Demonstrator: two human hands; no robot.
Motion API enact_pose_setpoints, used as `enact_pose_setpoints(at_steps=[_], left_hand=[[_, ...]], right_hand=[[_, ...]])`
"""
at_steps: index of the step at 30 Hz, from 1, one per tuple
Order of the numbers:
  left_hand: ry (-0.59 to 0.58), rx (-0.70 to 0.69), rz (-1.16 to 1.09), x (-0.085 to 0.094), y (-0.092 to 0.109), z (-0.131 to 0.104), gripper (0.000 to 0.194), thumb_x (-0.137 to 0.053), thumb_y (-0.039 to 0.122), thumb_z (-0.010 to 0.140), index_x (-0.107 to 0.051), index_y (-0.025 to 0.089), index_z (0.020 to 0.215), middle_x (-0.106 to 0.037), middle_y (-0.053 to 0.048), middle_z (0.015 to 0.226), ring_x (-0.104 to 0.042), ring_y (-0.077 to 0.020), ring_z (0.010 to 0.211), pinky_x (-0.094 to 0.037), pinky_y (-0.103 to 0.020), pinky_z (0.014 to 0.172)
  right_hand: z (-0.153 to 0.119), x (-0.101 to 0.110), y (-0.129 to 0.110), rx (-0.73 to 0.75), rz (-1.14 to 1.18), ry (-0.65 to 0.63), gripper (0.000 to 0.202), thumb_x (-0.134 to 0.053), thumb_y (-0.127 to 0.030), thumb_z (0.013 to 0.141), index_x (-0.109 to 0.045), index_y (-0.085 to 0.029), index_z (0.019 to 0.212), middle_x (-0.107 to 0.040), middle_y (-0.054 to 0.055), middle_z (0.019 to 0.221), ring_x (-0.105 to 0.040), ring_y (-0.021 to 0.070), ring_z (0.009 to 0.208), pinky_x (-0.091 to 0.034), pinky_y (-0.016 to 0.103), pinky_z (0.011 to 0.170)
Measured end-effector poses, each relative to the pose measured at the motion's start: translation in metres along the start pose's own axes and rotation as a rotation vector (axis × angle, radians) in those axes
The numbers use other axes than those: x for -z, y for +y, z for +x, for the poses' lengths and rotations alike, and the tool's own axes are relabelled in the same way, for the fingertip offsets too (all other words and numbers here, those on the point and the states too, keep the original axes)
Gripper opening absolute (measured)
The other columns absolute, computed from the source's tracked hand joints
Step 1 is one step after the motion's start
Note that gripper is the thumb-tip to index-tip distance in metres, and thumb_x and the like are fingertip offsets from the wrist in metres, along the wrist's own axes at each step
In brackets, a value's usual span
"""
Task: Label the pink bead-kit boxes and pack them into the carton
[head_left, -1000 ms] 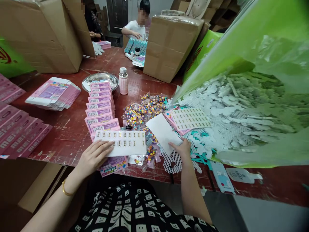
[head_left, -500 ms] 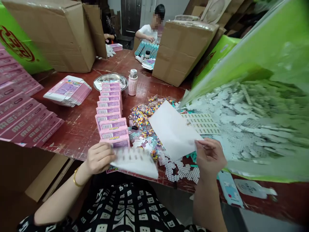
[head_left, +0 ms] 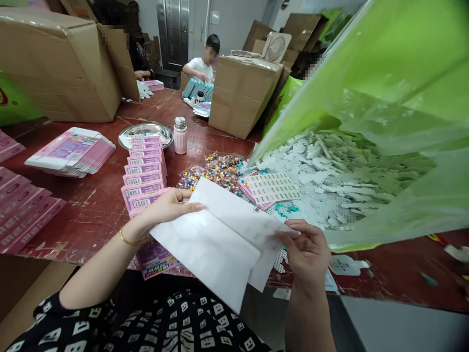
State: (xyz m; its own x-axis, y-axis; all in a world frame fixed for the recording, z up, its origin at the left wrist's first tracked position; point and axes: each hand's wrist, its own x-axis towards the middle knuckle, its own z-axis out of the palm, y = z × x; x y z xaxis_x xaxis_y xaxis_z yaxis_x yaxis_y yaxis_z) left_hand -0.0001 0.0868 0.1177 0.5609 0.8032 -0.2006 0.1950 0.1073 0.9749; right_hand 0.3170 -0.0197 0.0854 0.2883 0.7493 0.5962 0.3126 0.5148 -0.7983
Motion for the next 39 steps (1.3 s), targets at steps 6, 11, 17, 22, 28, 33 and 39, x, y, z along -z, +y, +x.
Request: enact_pose_setpoints(at_steps=[6,11,17,22,28,33,39], left_hand=[[0.046,-0.068,0.078,-0.018,-0.005,-0.002,0.043,-0.069,0.054,0.077,-0.068,0.011,0.068,-0.054,0.002,0.055,-0.043,-0.0058,0.046,-0.03,-0.016,0.042],[0.065,-0.076,0.122,-0.013,-0.001,-0.013,0.044,-0.067,0.053,0.08,-0.069,0.01,0.07,-0.053,0.002,0.055,-0.042,-0.0058,0.046,-0.031,-0.017,0.043],[0.092,0.003,-0.036,-0.009,0.007,-0.024,0.04,-0.075,0.052,0.071,-0.073,0.013,0.075,-0.068,-0.004,0.066,-0.056,-0.0109,0.054,-0.042,-0.019,0.046],[0.087,0.028,-0.046,-0.008,0.004,-0.024,0.04,-0.075,0.052,0.07,-0.072,0.012,0.07,-0.066,-0.003,0.06,-0.052,-0.0096,0.049,-0.037,-0.017,0.042],[0.07,0.05,-0.019,-0.01,-0.001,-0.024,0.04,-0.073,0.051,0.072,-0.068,0.012,0.063,-0.058,0.0,0.053,-0.045,-0.0067,0.044,-0.029,-0.016,0.038],[0.085,0.016,0.02,-0.013,0.003,-0.023,0.044,-0.072,0.053,0.073,-0.065,0.011,0.061,-0.057,0.001,0.052,-0.041,-0.006,0.044,-0.028,-0.015,0.038],[0.1,0.016,0.044,-0.011,0.0,-0.024,0.042,-0.071,0.052,0.075,-0.069,0.011,0.066,-0.062,-0.002,0.056,-0.046,-0.0074,0.045,-0.032,-0.016,0.038]], right_hand=[[0.026,-0.011,-0.009,0.168,-0.376,-0.164,0.036,-0.075,-0.031,0.081,-0.064,-0.029,0.116,-0.067,0.008,0.113,-0.062,0.0264,0.11,-0.051,0.048,0.096],[0.046,-0.032,0.004,0.102,-0.325,-0.423,0.033,-0.071,-0.032,0.085,-0.065,-0.025,0.117,-0.07,0.008,0.115,-0.064,0.0243,0.11,-0.052,0.047,0.097],[0.05,-0.047,0.02,0.122,-0.097,-0.444,0.006,-0.069,-0.024,0.086,-0.072,-0.027,0.09,-0.073,0.004,0.102,-0.067,0.0218,0.098,-0.054,0.045,0.09],[0.049,-0.047,0.022,0.055,0.032,-0.372,0.002,-0.072,-0.028,0.084,-0.073,-0.028,0.083,-0.07,0.003,0.093,-0.066,0.0212,0.09,-0.055,0.043,0.084],[0.048,-0.046,0.033,-0.065,0.188,-0.31,0.004,-0.078,-0.031,0.079,-0.074,-0.03,0.079,-0.066,0.001,0.093,-0.065,0.0194,0.088,-0.053,0.043,0.088],[0.047,-0.048,0.038,-0.097,0.2,-0.248,0.01,-0.08,-0.036,0.075,-0.073,-0.029,0.074,-0.066,0.001,0.092,-0.065,0.0204,0.087,-0.053,0.045,0.087],[0.045,-0.046,0.035,-0.106,0.208,-0.257,0.013,-0.079,-0.035,0.076,-0.07,-0.026,0.073,-0.065,0.001,0.093,-0.069,0.019,0.082,-0.056,0.043,0.085]])
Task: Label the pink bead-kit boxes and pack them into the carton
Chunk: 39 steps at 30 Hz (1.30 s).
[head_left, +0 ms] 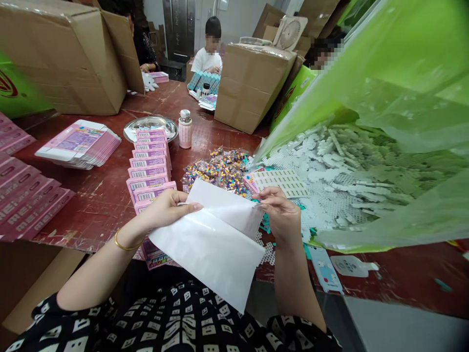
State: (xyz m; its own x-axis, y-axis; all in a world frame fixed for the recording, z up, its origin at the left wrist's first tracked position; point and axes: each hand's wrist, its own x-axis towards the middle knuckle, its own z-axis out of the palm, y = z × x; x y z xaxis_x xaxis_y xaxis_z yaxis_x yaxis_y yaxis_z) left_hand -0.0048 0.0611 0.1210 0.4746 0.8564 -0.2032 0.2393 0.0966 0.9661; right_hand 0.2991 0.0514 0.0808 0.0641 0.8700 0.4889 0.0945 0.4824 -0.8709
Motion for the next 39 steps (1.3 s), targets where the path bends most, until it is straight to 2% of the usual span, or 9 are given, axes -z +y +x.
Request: enact_pose_setpoints(at_steps=[6,10,14,18,21,28,33,36,39], left_hand=[[0.032,0.033,0.0,0.019,-0.017,-0.003,0.041,-0.071,0.052,0.076,-0.074,0.011,0.079,-0.069,-0.005,0.065,-0.054,-0.0101,0.049,-0.04,-0.017,0.043],[0.019,-0.005,0.039,0.02,-0.017,-0.002,0.039,-0.071,0.05,0.078,-0.072,0.011,0.071,-0.065,-0.003,0.06,-0.05,-0.0083,0.047,-0.035,-0.016,0.04],[0.004,-0.021,0.012,0.012,-0.009,-0.001,0.034,-0.072,0.044,0.077,-0.07,0.011,0.068,-0.063,-0.001,0.058,-0.048,-0.0074,0.047,-0.034,-0.015,0.04],[0.008,-0.009,-0.009,0.009,-0.006,0.0,0.034,-0.073,0.044,0.075,-0.069,0.011,0.067,-0.063,-0.002,0.057,-0.048,-0.0077,0.046,-0.034,-0.016,0.04],[0.02,0.003,-0.008,0.009,-0.007,0.002,0.035,-0.073,0.046,0.074,-0.072,0.011,0.071,-0.066,-0.003,0.061,-0.052,-0.0094,0.048,-0.037,-0.017,0.041],[0.044,0.036,-0.034,0.013,-0.016,0.004,0.039,-0.076,0.051,0.071,-0.075,0.012,0.075,-0.071,-0.005,0.066,-0.056,-0.011,0.05,-0.04,-0.017,0.042],[0.078,0.019,-0.092,0.013,-0.015,0.003,0.034,-0.078,0.047,0.069,-0.076,0.014,0.074,-0.073,-0.005,0.068,-0.059,-0.0119,0.051,-0.043,-0.018,0.043],[0.069,0.013,-0.102,0.01,-0.011,0.004,0.031,-0.079,0.045,0.068,-0.075,0.014,0.069,-0.071,-0.004,0.065,-0.058,-0.0115,0.05,-0.042,-0.018,0.043],[0.038,-0.006,-0.083,0.009,-0.008,0.006,0.03,-0.077,0.044,0.07,-0.075,0.014,0.07,-0.071,-0.003,0.064,-0.058,-0.0113,0.05,-0.043,-0.018,0.044]], right_hand=[[0.004,0.023,0.003,-0.119,0.136,0.189,0.018,-0.07,-0.04,0.084,-0.06,-0.026,0.089,-0.067,0.0,0.095,-0.071,0.0153,0.066,-0.061,0.036,0.069],[0.004,0.025,0.0,-0.279,0.114,0.062,0.046,-0.066,-0.041,0.088,-0.047,-0.032,0.129,-0.07,0.006,0.11,-0.074,0.0211,0.079,-0.061,0.043,0.078],[0.001,0.014,-0.005,-0.305,0.092,-0.073,0.074,-0.074,-0.039,0.082,-0.034,-0.03,0.143,-0.07,0.01,0.117,-0.073,0.0248,0.093,-0.057,0.048,0.092],[-0.002,0.009,-0.003,-0.33,0.065,-0.196,0.09,-0.082,-0.031,0.073,-0.031,-0.026,0.146,-0.073,0.006,0.099,-0.072,0.0223,0.086,-0.062,0.039,0.076],[-0.002,0.01,-0.003,-0.348,0.037,-0.159,0.087,-0.083,-0.03,0.072,-0.036,-0.022,0.145,-0.069,0.0,0.077,-0.068,0.0171,0.067,-0.061,0.032,0.063],[-0.003,0.01,-0.007,-0.389,0.047,-0.077,0.081,-0.083,-0.029,0.07,-0.043,-0.025,0.14,-0.069,0.001,0.081,-0.066,0.0174,0.069,-0.059,0.035,0.069],[-0.003,0.015,-0.015,-0.149,-0.092,0.044,0.015,-0.072,-0.033,0.083,-0.068,-0.028,0.096,-0.061,0.004,0.128,-0.062,0.0216,0.111,-0.051,0.043,0.098],[0.001,0.013,-0.026,-0.034,-0.255,-0.165,0.012,-0.066,-0.034,0.088,-0.07,-0.026,0.08,-0.056,0.003,0.138,-0.046,0.0254,0.134,-0.032,0.052,0.116],[0.011,0.003,-0.031,0.045,-0.359,-0.423,0.007,-0.07,-0.032,0.084,-0.073,-0.027,0.079,-0.069,0.003,0.123,-0.056,0.0262,0.126,-0.029,0.056,0.117]])
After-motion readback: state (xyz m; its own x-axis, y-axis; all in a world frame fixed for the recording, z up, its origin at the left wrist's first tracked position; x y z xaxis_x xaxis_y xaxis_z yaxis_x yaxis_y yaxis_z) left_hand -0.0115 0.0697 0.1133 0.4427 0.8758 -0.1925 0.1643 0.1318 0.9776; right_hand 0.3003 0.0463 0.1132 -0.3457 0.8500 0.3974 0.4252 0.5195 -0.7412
